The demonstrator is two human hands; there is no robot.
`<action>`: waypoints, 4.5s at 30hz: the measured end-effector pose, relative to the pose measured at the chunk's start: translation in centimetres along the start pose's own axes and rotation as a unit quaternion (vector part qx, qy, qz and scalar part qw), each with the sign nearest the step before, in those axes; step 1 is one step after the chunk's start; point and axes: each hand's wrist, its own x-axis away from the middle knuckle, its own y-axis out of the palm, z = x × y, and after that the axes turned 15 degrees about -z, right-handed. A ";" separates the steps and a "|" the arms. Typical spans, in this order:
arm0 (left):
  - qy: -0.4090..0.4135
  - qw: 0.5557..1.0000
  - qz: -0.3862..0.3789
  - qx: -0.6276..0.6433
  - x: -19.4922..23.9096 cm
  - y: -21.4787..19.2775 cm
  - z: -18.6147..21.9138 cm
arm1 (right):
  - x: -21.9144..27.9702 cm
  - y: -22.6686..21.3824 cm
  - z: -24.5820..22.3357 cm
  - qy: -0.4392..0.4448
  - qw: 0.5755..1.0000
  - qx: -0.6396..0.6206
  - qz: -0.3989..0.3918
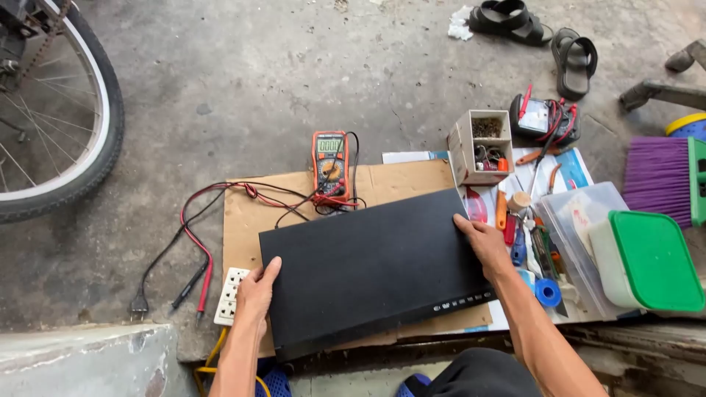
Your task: The person uses a power drill to remove screws from the back panel of a black electronic device. They then detach the panel and manipulate the internal components and wires.
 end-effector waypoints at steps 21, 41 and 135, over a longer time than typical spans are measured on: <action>0.261 0.958 -0.105 0.056 9.7 -0.6 3.0 | 6.2 -11.6 6.2 -0.195 0.973 -0.058 -0.106; 0.235 0.972 -0.013 -0.004 12.2 0.2 1.8 | 18.0 -9.2 2.2 -0.168 0.973 -0.088 -0.130; 0.476 0.576 0.126 -0.652 12.2 2.6 5.3 | -0.8 -3.4 18.4 -0.070 0.902 0.372 0.206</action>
